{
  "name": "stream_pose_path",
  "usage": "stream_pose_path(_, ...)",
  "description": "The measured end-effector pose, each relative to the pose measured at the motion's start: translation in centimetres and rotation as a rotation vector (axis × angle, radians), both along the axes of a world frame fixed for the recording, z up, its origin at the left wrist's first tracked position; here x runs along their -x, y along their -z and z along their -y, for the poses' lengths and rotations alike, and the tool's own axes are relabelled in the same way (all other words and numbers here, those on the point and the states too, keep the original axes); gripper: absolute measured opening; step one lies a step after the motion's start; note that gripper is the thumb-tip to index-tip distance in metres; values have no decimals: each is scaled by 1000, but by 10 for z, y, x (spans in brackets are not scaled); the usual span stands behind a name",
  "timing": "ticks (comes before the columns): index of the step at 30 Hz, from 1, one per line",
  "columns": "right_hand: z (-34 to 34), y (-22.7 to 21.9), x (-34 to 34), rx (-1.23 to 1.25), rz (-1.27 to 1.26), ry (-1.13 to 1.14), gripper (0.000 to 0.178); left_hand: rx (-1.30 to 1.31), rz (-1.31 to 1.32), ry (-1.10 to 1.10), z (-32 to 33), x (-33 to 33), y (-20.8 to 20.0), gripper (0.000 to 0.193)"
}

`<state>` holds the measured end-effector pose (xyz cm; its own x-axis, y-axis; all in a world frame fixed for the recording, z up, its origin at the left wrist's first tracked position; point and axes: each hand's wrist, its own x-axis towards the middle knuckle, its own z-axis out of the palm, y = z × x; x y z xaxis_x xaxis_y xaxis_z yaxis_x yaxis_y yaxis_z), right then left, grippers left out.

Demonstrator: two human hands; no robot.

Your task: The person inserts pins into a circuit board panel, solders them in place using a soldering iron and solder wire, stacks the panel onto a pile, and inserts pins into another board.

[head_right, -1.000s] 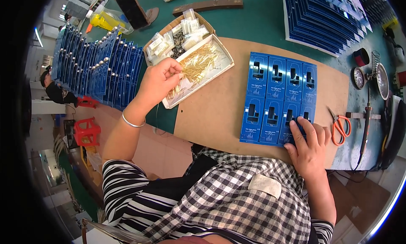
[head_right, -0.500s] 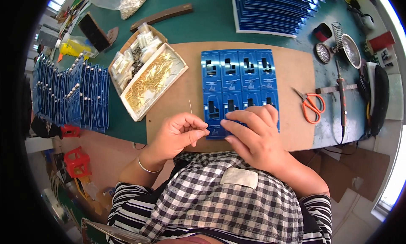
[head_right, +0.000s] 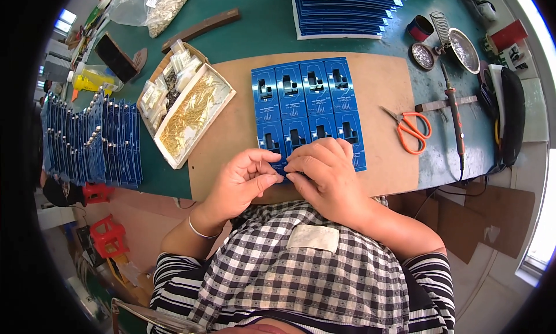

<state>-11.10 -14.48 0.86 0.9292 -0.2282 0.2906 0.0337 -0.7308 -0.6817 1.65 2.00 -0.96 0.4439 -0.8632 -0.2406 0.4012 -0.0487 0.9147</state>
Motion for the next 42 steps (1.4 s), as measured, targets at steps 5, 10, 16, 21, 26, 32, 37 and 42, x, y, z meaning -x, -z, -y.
stream_pose_path(5, 0, 3, 3, 18, 22, 20, 19, -70, 6, 68, -1, -4, -2, 11)
stream_pose_path(10, -3, 4, 3, -25, 47, 22, 21, -22, -165, 1, -1, 0, 0, 9)
stream_pose_path(16, -4, 6, 3, -13, 47, 34, 21, -30, -12, 28, -5, 0, 4, 11)
stream_pose_path(21, -6, 5, 2, -26, 32, 32, 21, -65, 9, 31, -3, 3, 0, 14)
stream_pose_path(26, -8, 4, 1, -38, 18, 24, 18, 39, 49, -10, -2, 9, 12, 22)
stream_pose_path(32, -8, 2, 1, -62, -29, 13, 15, 10, 305, 16, -2, 12, 14, 26)
stream_pose_path(37, -7, 6, 1, -68, -46, 10, 13, 1, 582, -3, 1, 14, 12, 26)
stream_pose_path(42, 3, 5, 8, -79, -22, 91, 13, -13, 533, -30, 3, 12, 9, 23)
